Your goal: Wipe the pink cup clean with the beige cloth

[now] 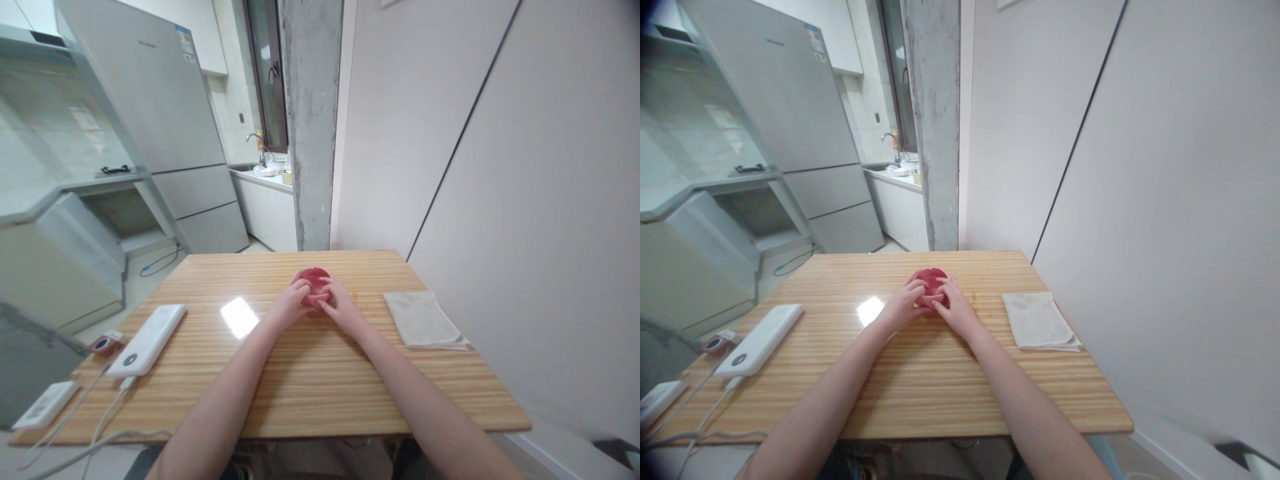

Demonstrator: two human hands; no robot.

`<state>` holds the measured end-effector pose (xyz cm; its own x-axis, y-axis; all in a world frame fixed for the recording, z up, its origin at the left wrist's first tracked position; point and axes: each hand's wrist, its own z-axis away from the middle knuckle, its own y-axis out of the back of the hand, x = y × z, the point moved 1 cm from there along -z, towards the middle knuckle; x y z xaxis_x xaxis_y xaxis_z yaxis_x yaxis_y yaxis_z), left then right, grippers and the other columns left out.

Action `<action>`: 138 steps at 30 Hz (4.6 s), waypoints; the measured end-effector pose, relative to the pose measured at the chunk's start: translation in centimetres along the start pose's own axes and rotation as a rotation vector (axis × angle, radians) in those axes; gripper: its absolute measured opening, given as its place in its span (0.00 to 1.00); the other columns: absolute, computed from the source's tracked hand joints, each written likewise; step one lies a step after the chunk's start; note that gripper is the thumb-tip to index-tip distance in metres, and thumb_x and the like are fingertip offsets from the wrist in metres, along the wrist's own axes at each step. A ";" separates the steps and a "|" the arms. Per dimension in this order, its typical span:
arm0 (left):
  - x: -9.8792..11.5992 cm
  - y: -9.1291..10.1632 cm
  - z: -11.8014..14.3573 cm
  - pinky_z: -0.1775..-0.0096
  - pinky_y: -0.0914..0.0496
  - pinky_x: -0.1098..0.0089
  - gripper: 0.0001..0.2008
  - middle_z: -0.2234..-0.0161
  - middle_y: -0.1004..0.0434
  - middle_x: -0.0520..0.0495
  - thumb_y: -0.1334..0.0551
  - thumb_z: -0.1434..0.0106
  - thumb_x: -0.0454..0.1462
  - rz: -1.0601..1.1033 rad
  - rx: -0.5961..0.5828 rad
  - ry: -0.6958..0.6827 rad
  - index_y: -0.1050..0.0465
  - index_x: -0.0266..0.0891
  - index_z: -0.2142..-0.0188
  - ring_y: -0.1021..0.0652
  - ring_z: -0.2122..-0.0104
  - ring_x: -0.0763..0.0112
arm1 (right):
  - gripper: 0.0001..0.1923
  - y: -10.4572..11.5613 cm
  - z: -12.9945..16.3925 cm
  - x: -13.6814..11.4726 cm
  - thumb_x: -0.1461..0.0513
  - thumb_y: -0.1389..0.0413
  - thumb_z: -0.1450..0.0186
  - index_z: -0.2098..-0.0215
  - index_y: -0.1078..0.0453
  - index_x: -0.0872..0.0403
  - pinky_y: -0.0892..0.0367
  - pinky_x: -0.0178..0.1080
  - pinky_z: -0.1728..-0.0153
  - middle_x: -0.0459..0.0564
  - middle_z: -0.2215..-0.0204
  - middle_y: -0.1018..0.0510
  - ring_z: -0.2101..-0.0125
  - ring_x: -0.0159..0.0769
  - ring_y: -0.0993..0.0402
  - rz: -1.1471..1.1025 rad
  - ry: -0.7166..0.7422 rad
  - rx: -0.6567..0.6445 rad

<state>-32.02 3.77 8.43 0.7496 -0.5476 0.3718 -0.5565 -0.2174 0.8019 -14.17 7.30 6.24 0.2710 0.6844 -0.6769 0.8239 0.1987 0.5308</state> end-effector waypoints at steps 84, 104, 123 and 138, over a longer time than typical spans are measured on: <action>-5.3 8.8 13.1 0.42 0.44 0.47 0.27 0.36 0.49 0.33 0.54 0.34 0.44 -0.613 -0.146 0.853 0.39 0.35 0.40 0.45 0.37 0.45 | 0.07 -1.0 -0.8 5.2 0.65 0.48 0.43 0.69 0.28 0.54 0.34 0.38 0.62 0.47 0.71 0.23 0.67 0.35 0.28 -0.189 -0.372 -0.093; 2.2 -5.6 -4.0 0.57 0.31 0.66 0.13 0.60 0.21 0.41 0.49 0.38 0.31 0.054 -0.166 0.467 0.27 0.36 0.60 0.23 0.60 0.65 | 0.25 -1.7 -0.8 5.6 0.72 0.52 0.47 0.52 0.34 0.52 0.34 0.41 0.50 0.49 0.55 0.24 0.58 0.32 0.26 -0.360 -0.357 0.025; 0.5 -7.6 -3.0 0.51 0.32 0.65 0.16 0.54 0.22 0.41 0.46 0.40 0.31 0.186 -0.056 0.369 0.27 0.35 0.54 0.24 0.55 0.64 | 0.15 -1.4 -0.8 5.7 0.69 0.50 0.42 0.58 0.31 0.53 0.34 0.42 0.49 0.50 0.59 0.22 0.57 0.34 0.26 -0.287 -0.281 -0.004; -2.6 3.7 0.5 0.41 0.50 0.46 0.19 0.44 0.36 0.35 0.47 0.38 0.37 -0.391 0.602 0.756 0.35 0.37 0.48 0.40 0.41 0.52 | 0.13 -1.0 -0.6 5.5 0.66 0.48 0.41 0.58 0.29 0.53 0.32 0.43 0.54 0.50 0.62 0.22 0.62 0.36 0.25 -0.180 -0.352 -0.006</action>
<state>-36.20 4.01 10.25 0.8296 0.2515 0.4984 -0.1572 -0.7514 0.6408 -13.79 11.27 2.26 0.2771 0.3563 -0.8923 0.8712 0.2985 0.3897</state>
